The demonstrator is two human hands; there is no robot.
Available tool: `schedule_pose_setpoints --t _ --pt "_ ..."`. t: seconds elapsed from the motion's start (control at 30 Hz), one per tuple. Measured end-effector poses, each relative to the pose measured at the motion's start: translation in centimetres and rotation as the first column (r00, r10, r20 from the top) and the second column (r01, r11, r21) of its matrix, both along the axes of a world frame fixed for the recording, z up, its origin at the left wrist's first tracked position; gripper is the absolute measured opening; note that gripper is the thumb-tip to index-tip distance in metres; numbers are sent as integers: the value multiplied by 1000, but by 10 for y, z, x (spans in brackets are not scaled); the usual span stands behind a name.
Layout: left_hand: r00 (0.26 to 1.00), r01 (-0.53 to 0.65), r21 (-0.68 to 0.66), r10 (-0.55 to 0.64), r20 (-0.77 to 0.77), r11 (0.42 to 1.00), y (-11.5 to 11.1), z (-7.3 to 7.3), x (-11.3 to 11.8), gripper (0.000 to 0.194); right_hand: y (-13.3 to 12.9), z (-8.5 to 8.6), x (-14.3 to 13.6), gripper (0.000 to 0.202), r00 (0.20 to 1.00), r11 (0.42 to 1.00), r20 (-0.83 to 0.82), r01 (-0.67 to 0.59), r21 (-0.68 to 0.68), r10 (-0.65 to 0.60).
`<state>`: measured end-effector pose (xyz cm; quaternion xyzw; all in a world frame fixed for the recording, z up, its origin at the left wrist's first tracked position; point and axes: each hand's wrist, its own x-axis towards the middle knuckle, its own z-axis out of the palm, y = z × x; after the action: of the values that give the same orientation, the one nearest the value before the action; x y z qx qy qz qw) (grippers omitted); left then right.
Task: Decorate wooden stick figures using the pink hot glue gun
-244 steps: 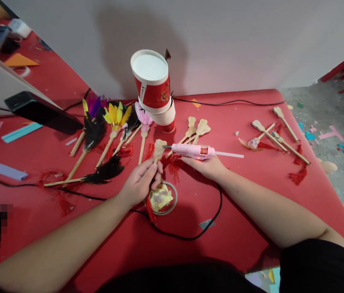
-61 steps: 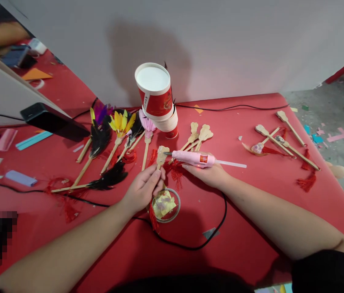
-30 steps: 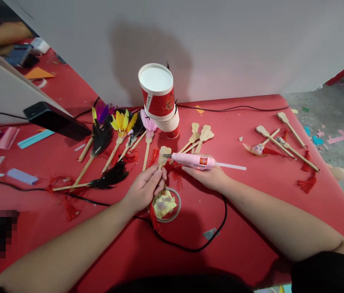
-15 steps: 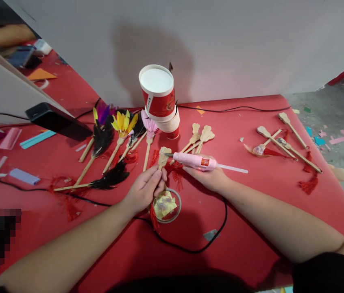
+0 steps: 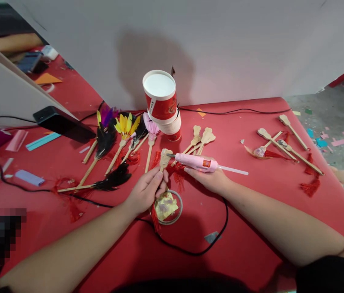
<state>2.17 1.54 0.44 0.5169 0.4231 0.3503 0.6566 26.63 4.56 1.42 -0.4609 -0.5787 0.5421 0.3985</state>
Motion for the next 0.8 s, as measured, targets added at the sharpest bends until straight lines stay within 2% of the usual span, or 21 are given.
schedule_pose_setpoints --t 0.23,0.43,0.63,0.8 --pt "1000 -11 2 11 -1 1000 0 -2 0 54 1 -1 0 48 999 999 6 -32 -16 32" --pt "1000 -8 13 8 -3 1000 -1 -1 0 52 0 1 1 41 999 999 7 -40 3 40" --pt "997 45 34 -43 -65 998 -1 1 1 52 -2 -1 1 50 999 998 24 41 -50 -39" --pt "995 50 49 -45 -90 998 -2 0 0 50 0 -5 1 53 999 998 28 31 -52 -29"
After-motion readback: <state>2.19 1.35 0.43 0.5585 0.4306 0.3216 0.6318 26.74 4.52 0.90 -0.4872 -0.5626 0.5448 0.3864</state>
